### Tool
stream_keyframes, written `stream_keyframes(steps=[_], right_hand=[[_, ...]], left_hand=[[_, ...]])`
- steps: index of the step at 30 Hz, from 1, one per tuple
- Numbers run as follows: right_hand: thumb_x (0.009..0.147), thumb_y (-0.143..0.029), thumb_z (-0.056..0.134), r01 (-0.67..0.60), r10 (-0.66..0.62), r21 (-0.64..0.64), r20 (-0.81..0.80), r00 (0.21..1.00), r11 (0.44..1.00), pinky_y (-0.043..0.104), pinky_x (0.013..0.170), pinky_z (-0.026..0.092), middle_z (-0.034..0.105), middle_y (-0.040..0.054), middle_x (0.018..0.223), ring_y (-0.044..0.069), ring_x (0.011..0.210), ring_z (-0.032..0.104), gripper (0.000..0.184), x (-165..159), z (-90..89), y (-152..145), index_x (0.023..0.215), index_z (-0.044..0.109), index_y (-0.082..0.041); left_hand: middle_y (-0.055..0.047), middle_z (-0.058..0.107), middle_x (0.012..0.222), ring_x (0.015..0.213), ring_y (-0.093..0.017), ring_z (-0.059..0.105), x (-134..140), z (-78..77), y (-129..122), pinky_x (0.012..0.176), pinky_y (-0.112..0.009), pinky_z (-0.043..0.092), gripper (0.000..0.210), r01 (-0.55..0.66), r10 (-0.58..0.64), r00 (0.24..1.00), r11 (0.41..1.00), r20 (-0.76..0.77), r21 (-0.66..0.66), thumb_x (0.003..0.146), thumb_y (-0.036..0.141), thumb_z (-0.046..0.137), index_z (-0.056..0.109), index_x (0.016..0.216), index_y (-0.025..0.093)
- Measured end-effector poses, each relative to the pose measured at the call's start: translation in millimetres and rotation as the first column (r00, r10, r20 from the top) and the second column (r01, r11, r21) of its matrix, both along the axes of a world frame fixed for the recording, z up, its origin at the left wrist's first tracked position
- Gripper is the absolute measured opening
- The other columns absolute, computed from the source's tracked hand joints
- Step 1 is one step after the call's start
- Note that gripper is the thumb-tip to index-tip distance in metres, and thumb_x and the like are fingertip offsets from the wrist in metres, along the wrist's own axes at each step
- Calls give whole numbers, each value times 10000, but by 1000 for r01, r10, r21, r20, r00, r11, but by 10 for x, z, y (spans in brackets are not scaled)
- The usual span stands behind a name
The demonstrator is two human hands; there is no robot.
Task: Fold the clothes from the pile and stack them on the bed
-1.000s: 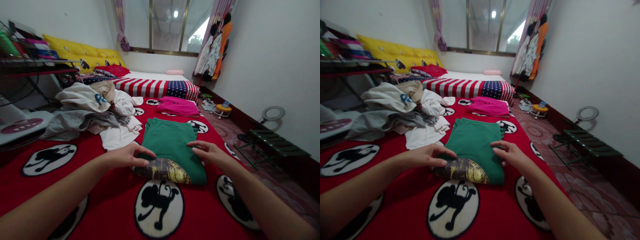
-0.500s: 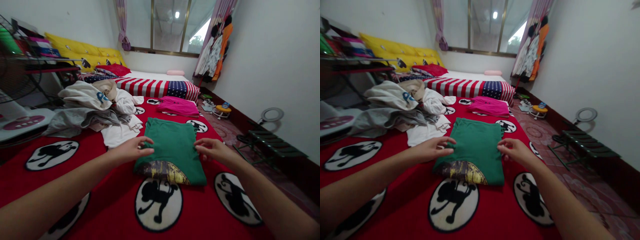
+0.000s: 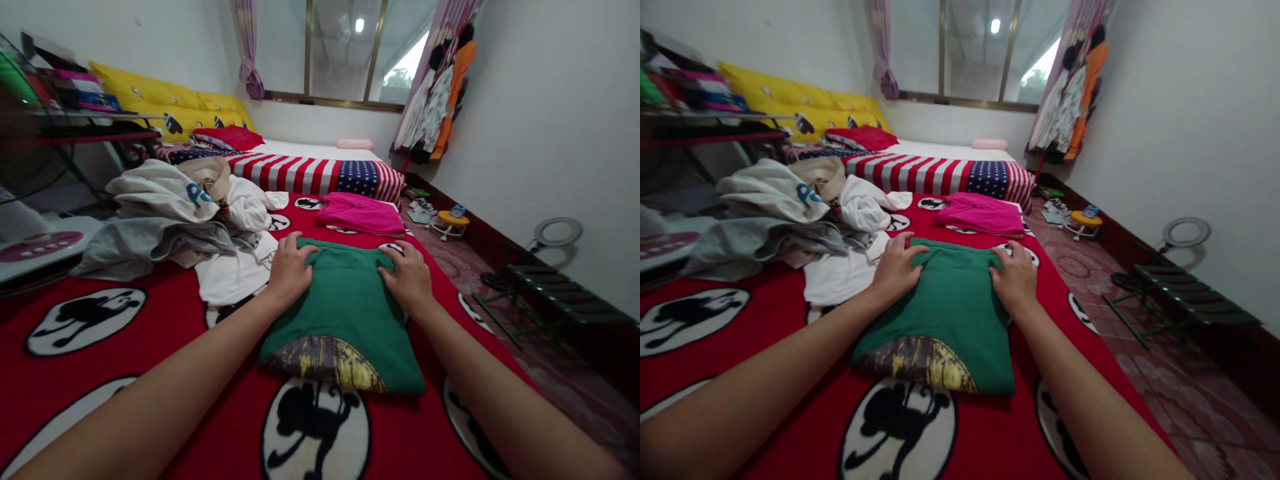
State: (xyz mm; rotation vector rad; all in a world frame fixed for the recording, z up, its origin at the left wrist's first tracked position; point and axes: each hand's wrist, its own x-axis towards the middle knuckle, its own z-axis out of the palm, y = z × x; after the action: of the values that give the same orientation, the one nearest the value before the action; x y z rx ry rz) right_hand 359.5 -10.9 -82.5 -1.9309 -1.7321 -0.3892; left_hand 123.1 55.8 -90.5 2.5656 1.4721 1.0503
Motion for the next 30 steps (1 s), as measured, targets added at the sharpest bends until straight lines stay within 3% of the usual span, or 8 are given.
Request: stream_keyframes(steps=[4, 6, 14, 19, 22, 25, 27, 30], right_hand=[[938, -376, 461, -278, 288, -149, 52, 956, 949, 477, 1108, 323, 477, 102, 1450, 261, 1352, 398, 472, -206, -63, 27, 1370, 517, -192], [956, -469, 398, -306, 333, -314, 33, 942, 898, 516, 1130, 274, 407, 83, 1508, 260, 1409, 320, 548, -214, -149, 67, 1441, 424, -214], [956, -572, 283, -10, 10, -428, -2, 1000, 904, 643, 1111, 183, 202, 93, 1591, 296, 1462, 173, 659, 108, -345, 158, 1511, 276, -217], [942, -462, 404, 111, -130, -179, -96, 987, 978, 658, 1106, 171, 386, 181, 1501, 333, 1408, 309, 572, 54, -154, -14, 1406, 438, -129], [929, -426, 460, -219, 213, -9, -195, 957, 976, 519, 1121, 301, 498, 135, 1426, 264, 1339, 435, 463, -232, 123, -396, 1335, 513, -208], [861, -476, 591, -593, 552, -272, -216, 805, 758, 486, 1098, 369, 604, 103, 1321, 261, 1211, 569, 492, -650, 241, -858, 1316, 542, -295], [737, -513, 721, -622, 629, -396, -130, 766, 676, 585, 1040, 401, 526, 140, 1404, 348, 1245, 533, 705, -879, 147, -1068, 1373, 503, -301], [805, -356, 690, -582, 651, -441, 7, 759, 683, 628, 989, 427, 420, 117, 1482, 376, 1323, 441, 607, -1011, -122, -1145, 1381, 501, -329]], left_hand=[[-62, 382, 1515, 1396, -275, 323, 175, 41, 8, 1151, -475, 258, 448, 244, -275, 923, 959, -269, -143, 911, 436, 494, 575, 1316, 261], [-64, 323, 1553, 1429, -283, 268, 218, -28, 82, 1145, -529, 221, 581, 220, -305, 896, 936, -323, -273, 927, 573, 391, 438, 1429, 285], [-88, 258, 1575, 1457, -315, 187, 45, -241, 290, 1156, -552, 132, 662, 56, -115, 978, 947, -172, -316, 898, 614, 427, 406, 1452, 251], [-160, 357, 1522, 1391, -340, 340, -27, -267, 345, 1140, -472, 268, 525, -52, 65, 997, 966, 42, -253, 912, 397, 513, 522, 1361, 125], [-147, 541, 1379, 1281, -245, 497, -89, -238, 397, 1106, -365, 353, 373, 22, 45, 959, 972, 280, -232, 910, 270, 513, 622, 1231, 115], [-129, 665, 1196, 1145, -188, 592, -142, -207, 430, 1047, -302, 413, 297, 100, 9, 864, 977, 504, -190, 910, 215, 500, 669, 1125, 97], [-125, 688, 1141, 1094, -183, 615, -154, -200, 433, 1021, -298, 433, 277, 123, 2, 825, 975, 565, -184, 914, 209, 494, 682, 1081, 92], [-104, 696, 1121, 1082, -179, 617, -147, -202, 423, 1018, -304, 434, 254, 148, -17, 823, 971, 567, -187, 920, 220, 489, 696, 1033, 127]])
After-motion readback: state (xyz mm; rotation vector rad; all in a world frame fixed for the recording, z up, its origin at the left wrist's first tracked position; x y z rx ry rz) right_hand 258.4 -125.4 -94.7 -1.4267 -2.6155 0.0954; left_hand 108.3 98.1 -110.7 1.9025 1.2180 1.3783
